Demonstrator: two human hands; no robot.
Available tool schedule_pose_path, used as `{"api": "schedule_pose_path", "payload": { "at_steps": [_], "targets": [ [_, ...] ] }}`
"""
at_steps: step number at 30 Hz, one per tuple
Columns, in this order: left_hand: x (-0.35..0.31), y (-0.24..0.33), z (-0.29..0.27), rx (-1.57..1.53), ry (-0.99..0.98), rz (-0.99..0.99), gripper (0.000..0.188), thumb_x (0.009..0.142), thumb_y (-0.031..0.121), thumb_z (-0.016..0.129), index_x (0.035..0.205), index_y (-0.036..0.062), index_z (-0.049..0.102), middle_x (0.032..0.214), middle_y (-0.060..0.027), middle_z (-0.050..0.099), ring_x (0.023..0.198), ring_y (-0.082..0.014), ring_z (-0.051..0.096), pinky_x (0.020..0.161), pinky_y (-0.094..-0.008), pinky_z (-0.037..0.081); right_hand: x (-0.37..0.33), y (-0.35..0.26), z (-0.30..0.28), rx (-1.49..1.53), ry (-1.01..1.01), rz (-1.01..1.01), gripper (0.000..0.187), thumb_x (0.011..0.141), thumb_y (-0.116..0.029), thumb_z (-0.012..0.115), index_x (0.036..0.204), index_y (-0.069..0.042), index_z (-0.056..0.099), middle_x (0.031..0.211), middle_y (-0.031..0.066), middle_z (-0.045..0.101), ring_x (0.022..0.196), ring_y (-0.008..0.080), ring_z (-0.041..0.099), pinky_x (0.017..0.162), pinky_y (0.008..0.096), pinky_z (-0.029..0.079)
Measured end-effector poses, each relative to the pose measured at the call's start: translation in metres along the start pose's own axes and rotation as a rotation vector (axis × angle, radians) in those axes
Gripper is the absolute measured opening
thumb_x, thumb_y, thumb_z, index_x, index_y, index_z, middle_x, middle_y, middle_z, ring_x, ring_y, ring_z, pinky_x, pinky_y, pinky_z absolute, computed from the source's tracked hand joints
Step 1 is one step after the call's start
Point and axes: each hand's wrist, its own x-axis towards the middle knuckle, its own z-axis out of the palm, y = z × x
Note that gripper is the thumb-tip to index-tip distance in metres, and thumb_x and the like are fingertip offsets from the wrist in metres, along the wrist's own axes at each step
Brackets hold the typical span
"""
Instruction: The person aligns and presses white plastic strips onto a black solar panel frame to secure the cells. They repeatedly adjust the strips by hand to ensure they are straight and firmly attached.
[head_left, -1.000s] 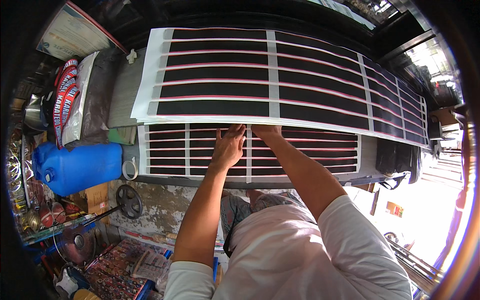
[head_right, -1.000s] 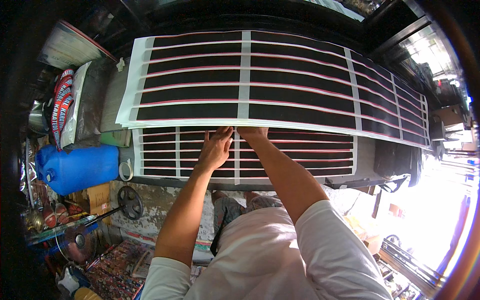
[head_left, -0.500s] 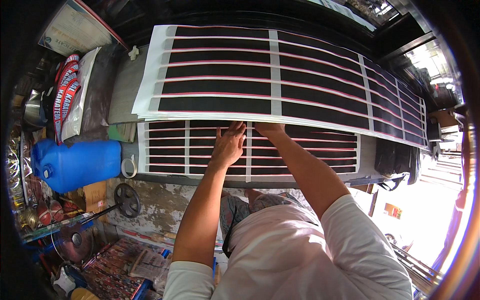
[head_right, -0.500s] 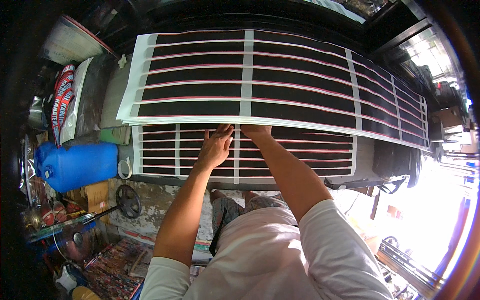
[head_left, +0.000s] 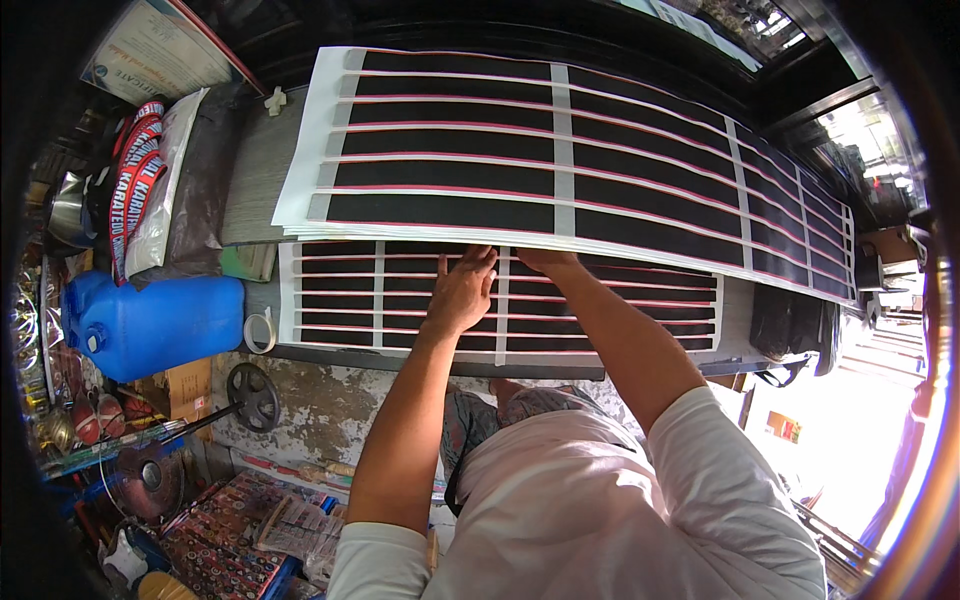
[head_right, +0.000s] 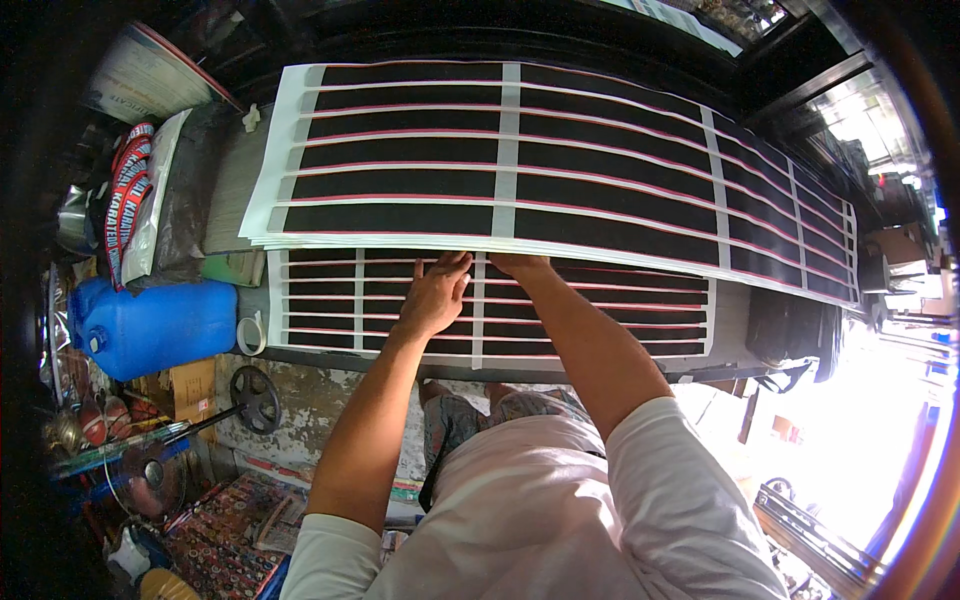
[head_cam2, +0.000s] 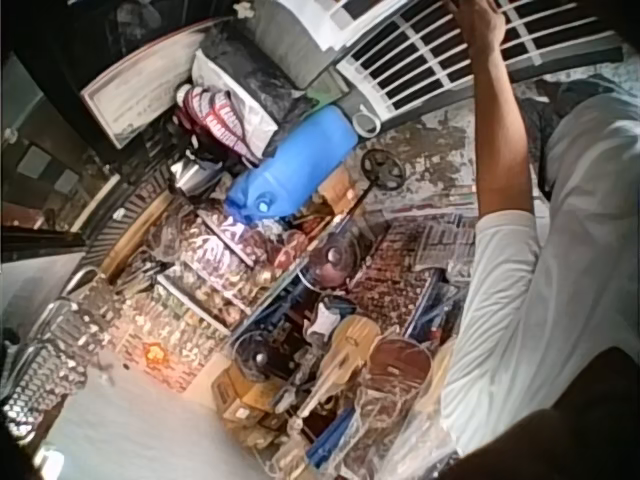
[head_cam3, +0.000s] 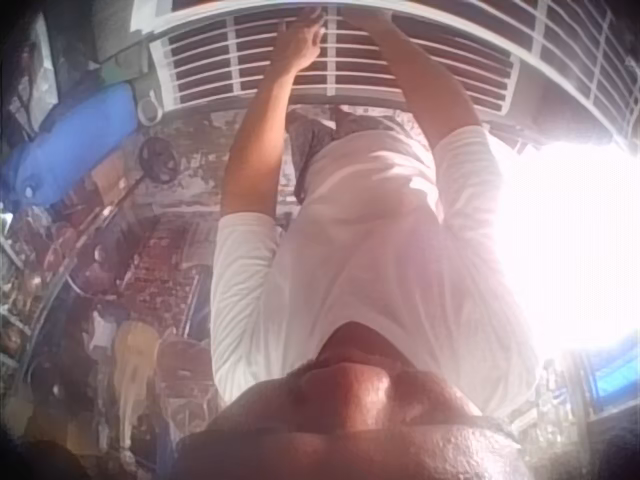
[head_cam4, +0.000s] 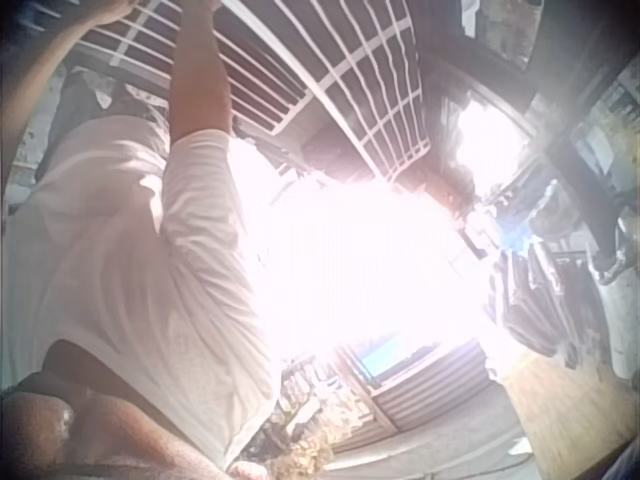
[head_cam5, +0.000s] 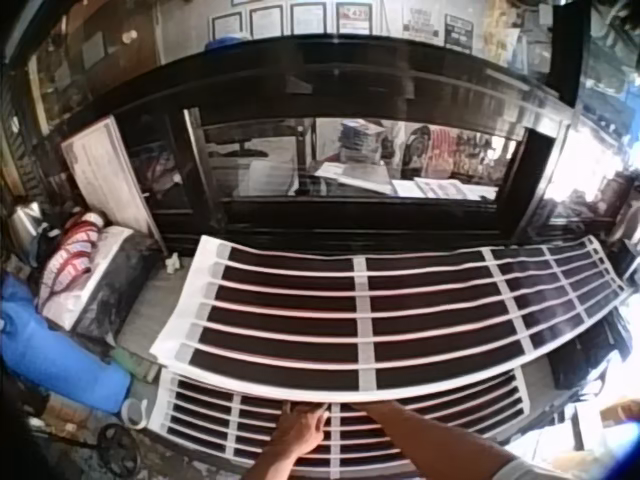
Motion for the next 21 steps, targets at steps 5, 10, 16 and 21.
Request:
{"api": "schedule_pose_path", "payload": {
  "at_steps": [5,10,16,21],
  "targets": [
    [0.000,-0.002,0.000,0.002,0.002,0.002,0.042,0.115,0.025,0.049,0.154,0.0112,0.059,0.162,-0.0095,0.056,0.152,-0.0268,0.051,0.128,-0.0719,0.027,0.001,0.003,0.002,-0.022,-0.085,0.003,0.037,0.104,-0.031,0.056,0.131,-0.012,0.070,0.131,0.0180,0.073,0.123,0.0388,0.069,0.107,0.0534,0.054],
    [0.001,-0.003,0.000,-0.025,-0.006,-0.013,0.042,0.116,0.026,0.048,0.154,0.0115,0.059,0.160,-0.0109,0.057,0.150,-0.0297,0.053,0.127,-0.0725,0.028,0.003,0.005,0.001,-0.055,-0.195,-0.012,0.044,0.108,-0.038,0.049,0.139,-0.012,0.067,0.139,0.0167,0.071,0.130,0.0360,0.066,0.114,0.0541,0.051],
    [-0.002,0.000,0.009,0.123,0.081,-0.001,0.047,0.115,0.029,0.048,0.160,0.0142,0.051,0.159,-0.0118,0.057,0.149,-0.0298,0.054,0.125,-0.0746,0.029,0.005,0.012,0.022,0.575,-0.086,-0.023,0.050,0.110,-0.043,0.046,0.145,-0.012,0.063,0.146,0.0167,0.067,0.137,0.0342,0.062,0.119,0.0541,0.048],
    [-0.007,-0.009,0.005,0.151,0.048,-0.026,0.047,0.116,0.027,0.048,0.162,0.0165,0.050,0.163,-0.0110,0.054,0.149,-0.0282,0.055,0.122,-0.0785,0.030,0.011,-0.013,0.002,0.147,-0.298,-0.041,0.052,0.110,-0.044,0.046,0.150,-0.014,0.060,0.154,0.0153,0.062,0.143,0.0338,0.058,0.122,0.0528,0.044]
  ]
}}
